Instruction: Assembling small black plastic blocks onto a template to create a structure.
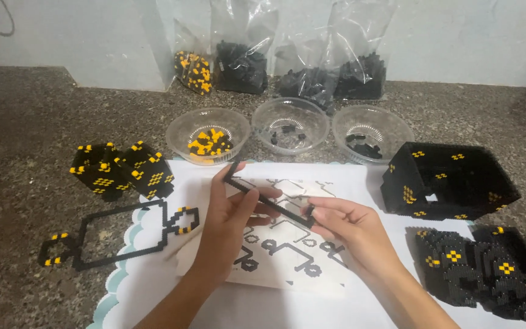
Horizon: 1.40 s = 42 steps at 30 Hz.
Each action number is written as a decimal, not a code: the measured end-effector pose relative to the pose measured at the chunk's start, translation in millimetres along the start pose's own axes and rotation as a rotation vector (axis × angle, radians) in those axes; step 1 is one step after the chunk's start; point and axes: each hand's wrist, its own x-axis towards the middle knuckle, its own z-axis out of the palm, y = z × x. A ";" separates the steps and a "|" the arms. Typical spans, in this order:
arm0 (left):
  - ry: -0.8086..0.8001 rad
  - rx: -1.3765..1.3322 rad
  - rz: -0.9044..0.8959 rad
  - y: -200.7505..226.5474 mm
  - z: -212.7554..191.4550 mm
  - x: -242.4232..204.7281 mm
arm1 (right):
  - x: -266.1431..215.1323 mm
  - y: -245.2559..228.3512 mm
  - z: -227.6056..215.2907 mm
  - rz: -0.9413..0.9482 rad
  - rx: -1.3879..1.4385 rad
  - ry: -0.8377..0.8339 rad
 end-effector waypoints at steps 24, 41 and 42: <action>-0.172 0.250 -0.148 -5.7 8.3 -8.7 | 1.7 34.5 -1.1 -0.163 0.023 0.050; -0.087 0.098 -0.263 4.8 11.0 -11.5 | -22.7 -3.0 26.6 0.071 0.139 0.134; -0.089 0.095 -0.275 7.6 11.6 -12.7 | -21.3 -1.6 25.6 0.051 0.143 0.131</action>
